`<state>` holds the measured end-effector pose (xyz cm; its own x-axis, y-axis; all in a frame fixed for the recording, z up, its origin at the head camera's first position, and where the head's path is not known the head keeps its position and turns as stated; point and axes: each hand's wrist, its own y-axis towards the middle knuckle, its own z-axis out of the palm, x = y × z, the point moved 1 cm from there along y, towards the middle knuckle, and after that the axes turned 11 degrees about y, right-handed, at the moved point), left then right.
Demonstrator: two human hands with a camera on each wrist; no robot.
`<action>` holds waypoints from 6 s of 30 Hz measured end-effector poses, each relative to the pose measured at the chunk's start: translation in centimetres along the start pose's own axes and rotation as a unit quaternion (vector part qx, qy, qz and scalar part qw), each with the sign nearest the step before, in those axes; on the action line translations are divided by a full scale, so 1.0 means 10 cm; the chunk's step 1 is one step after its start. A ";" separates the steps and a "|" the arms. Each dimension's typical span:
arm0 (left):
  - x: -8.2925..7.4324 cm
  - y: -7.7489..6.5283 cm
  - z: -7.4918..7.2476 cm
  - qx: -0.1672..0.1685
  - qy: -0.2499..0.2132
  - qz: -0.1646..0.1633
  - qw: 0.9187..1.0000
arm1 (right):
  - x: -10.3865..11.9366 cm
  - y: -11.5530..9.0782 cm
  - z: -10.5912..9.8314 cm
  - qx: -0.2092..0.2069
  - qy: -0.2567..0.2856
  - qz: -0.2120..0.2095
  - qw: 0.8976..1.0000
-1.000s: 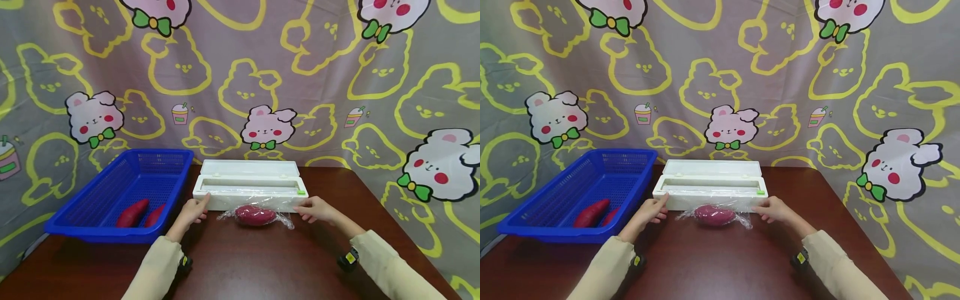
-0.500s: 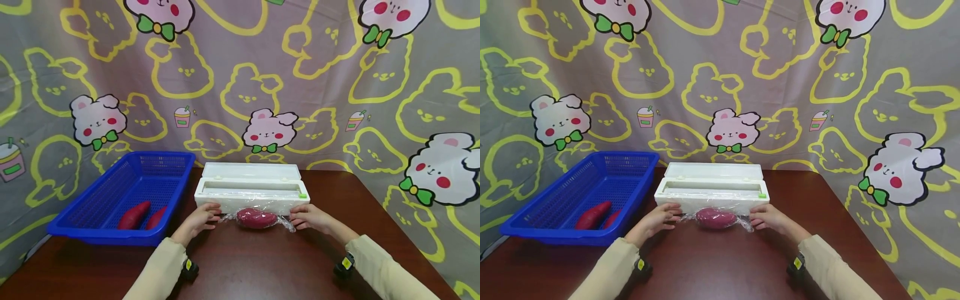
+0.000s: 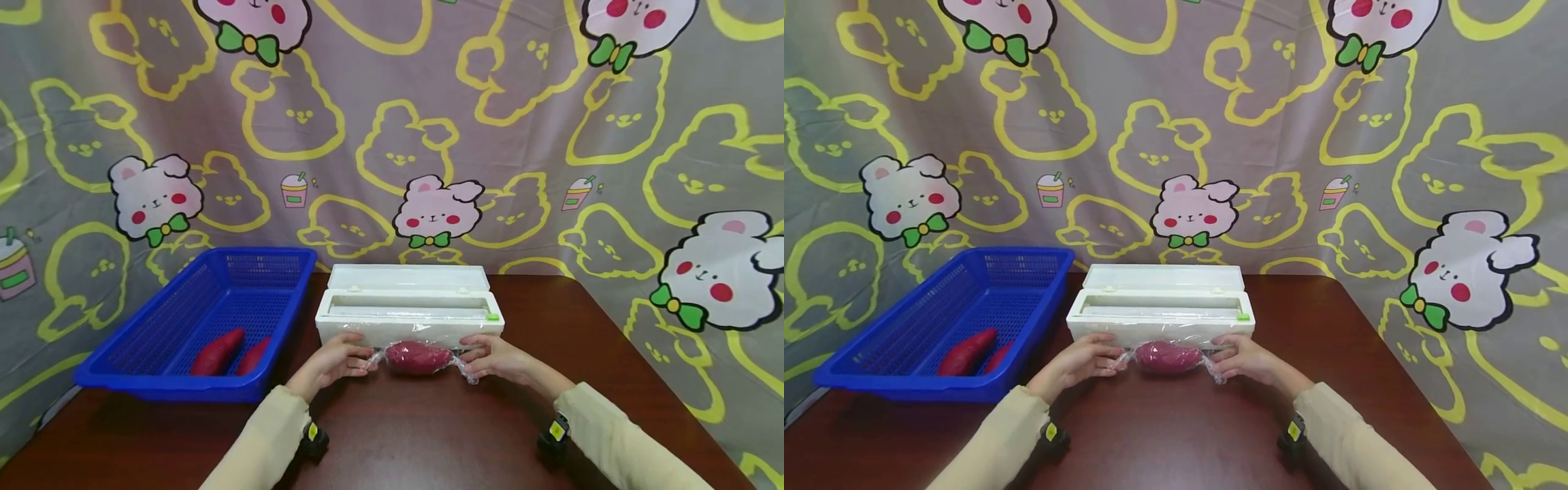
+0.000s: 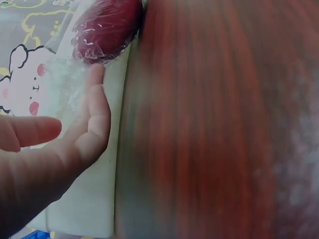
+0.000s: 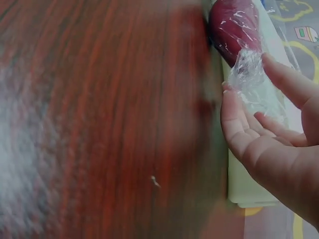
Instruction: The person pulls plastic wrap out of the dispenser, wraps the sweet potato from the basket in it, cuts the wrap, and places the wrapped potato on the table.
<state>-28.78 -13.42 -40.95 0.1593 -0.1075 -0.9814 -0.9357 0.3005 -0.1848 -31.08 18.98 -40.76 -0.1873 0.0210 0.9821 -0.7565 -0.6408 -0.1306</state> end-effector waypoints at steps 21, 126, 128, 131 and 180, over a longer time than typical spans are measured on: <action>-0.11 -0.23 -0.05 0.080 0.231 0.011 0.970 | 0.05 -0.17 -0.01 0.115 -0.137 -0.038 0.983; -0.18 -0.58 0.78 -0.036 0.528 0.169 0.831 | 0.10 -0.27 0.96 -0.032 -0.583 -0.188 0.790; -0.17 -0.55 0.75 -0.043 0.482 0.169 0.859 | 0.06 -0.23 0.91 -0.050 -0.544 -0.191 0.815; -0.14 -0.51 0.71 -0.058 0.377 0.145 0.913 | 0.00 -0.20 0.84 -0.070 -0.411 -0.160 0.895; -0.15 -0.41 0.73 0.088 -0.061 0.085 0.991 | 0.18 -0.37 0.70 -0.078 -0.142 -0.114 0.980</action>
<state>-22.93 -7.56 -39.13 0.0516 0.0713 -0.9961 -0.8842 0.4670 -0.0123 -24.26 16.04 -37.56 0.1630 -0.0784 0.9835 -0.8493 -0.5185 0.0994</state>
